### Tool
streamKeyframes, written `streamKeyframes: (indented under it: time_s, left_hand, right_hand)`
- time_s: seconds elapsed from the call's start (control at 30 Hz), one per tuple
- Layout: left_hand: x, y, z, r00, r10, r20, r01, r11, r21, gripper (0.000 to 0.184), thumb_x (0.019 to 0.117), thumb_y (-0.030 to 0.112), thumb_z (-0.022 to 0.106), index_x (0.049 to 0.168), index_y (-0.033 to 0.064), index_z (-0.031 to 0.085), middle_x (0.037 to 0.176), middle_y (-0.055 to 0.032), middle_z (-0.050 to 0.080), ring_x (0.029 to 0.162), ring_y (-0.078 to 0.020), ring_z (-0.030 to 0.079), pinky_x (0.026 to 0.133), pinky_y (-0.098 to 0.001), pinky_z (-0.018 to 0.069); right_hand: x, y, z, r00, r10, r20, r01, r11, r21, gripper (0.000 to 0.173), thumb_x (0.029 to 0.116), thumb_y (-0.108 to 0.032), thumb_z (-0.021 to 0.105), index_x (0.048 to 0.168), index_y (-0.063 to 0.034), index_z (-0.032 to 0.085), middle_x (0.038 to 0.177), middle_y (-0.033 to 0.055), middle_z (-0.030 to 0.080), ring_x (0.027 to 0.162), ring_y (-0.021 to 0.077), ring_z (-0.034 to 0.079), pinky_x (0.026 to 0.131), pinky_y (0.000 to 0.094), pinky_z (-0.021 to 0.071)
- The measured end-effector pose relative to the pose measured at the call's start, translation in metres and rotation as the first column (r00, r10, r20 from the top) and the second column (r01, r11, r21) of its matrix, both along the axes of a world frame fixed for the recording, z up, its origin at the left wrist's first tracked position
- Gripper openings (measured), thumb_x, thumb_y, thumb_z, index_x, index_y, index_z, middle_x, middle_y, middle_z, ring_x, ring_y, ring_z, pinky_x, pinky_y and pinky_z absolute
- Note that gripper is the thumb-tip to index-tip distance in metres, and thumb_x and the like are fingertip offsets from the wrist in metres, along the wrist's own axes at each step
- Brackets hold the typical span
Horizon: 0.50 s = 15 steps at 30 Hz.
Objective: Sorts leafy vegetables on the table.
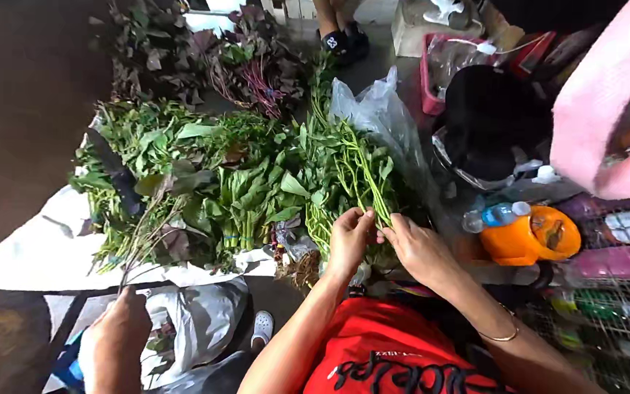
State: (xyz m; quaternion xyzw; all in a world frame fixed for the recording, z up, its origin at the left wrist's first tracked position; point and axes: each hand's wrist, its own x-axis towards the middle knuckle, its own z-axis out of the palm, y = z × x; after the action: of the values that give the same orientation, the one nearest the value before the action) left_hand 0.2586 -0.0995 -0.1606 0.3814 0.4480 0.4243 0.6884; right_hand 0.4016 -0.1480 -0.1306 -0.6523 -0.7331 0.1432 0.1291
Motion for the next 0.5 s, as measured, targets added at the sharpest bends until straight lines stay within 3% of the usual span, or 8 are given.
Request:
streamKeyframes:
  time_s: [0.07,0.17,0.27,0.37,0.4,0.47,0.5]
  left_hand:
    - [0.002,0.001,-0.002,1.0,-0.014,-0.022,0.015,1.0,0.022,0.014,0.1051,0.008,0.054,0.106,-0.003,0.064,0.081,-0.0068,0.069,0.068,-0.014,0.07,0.066,-0.0317,0.0629]
    - [0.006,0.003,-0.005,0.996,-0.038,-0.083,0.045,0.996,0.075,0.016,0.1046,0.01,0.056,0.109,-0.0024,0.066,0.084,-0.0075,0.069,0.072,-0.0145,0.071,0.069,-0.0332,0.0628]
    - [0.009,0.009,0.0,0.974,-0.129,-0.185,0.155,0.979,0.134,0.021,0.1049,0.012,0.057,0.115,-0.0029,0.066,0.092,-0.0097,0.071,0.08,-0.0157,0.073,0.077,-0.0352,0.0636]
    - [-0.001,0.011,0.024,0.79,-0.232,-0.568,0.457,0.84,0.292,0.03,0.1066,0.02,0.054,0.121,-0.0029,0.068,0.1,-0.0136,0.073,0.087,-0.0188,0.073,0.084,-0.0388,0.0614]
    - [-0.005,0.007,0.035,0.728,-0.143,-0.67,0.505,0.774,0.383,0.03,0.1056,0.022,0.055,0.117,-0.0008,0.071,0.098,-0.0126,0.074,0.085,-0.0195,0.073,0.082,-0.0398,0.0608]
    - [-0.013,0.003,0.047,0.708,0.209,-0.675,0.426,0.635,0.644,0.02,0.0988,0.021,0.065,0.105,0.0058,0.076,0.094,-0.0081,0.074,0.084,-0.0184,0.072,0.076,-0.0389,0.0604]
    - [-0.016,0.009,0.048,0.694,0.349,-0.629,0.377,0.568,0.732,0.022,0.0945,0.02,0.07,0.111,0.0065,0.074,0.103,-0.0096,0.073,0.095,-0.0218,0.071,0.081,-0.0411,0.0592]
  right_hand:
    - [0.006,-0.001,-0.005,0.999,0.038,-0.012,-0.038,0.999,-0.032,0.042,0.1105,-0.032,0.042,0.12,0.0048,0.06,0.106,0.0239,0.067,0.09,0.0398,0.071,0.076,0.0522,0.0589]
    - [0.003,-0.003,-0.002,1.0,-0.001,-0.023,-0.002,0.991,-0.135,0.047,0.1115,-0.031,0.04,0.135,0.0085,0.053,0.117,0.0275,0.066,0.099,0.0412,0.071,0.085,0.0517,0.0578]
    - [0.004,-0.003,0.002,0.997,-0.071,-0.02,0.068,0.99,-0.127,0.043,0.111,-0.025,0.042,0.134,0.0093,0.054,0.116,0.0287,0.066,0.1,0.0424,0.07,0.087,0.0527,0.057]
    - [0.022,0.007,0.016,0.995,-0.078,-0.067,0.071,0.992,-0.108,0.039,0.1109,-0.022,0.043,0.129,0.009,0.058,0.115,0.0286,0.067,0.103,0.0436,0.069,0.091,0.0562,0.0551]
    - [0.029,0.01,0.021,0.992,-0.082,-0.094,0.074,0.993,-0.087,0.038,0.1107,-0.021,0.044,0.127,0.0089,0.059,0.113,0.0285,0.067,0.104,0.0436,0.069,0.092,0.0571,0.0544]
    - [0.044,0.014,0.031,0.985,-0.093,-0.143,0.084,0.994,-0.067,0.038,0.111,-0.023,0.043,0.125,0.0078,0.06,0.11,0.0283,0.068,0.105,0.0435,0.068,0.093,0.0594,0.0526]
    - [0.052,0.017,0.032,0.982,-0.093,-0.167,0.084,0.995,-0.056,0.039,0.1113,-0.025,0.041,0.124,0.0067,0.06,0.107,0.0274,0.068,0.104,0.042,0.068,0.093,0.0592,0.0521]
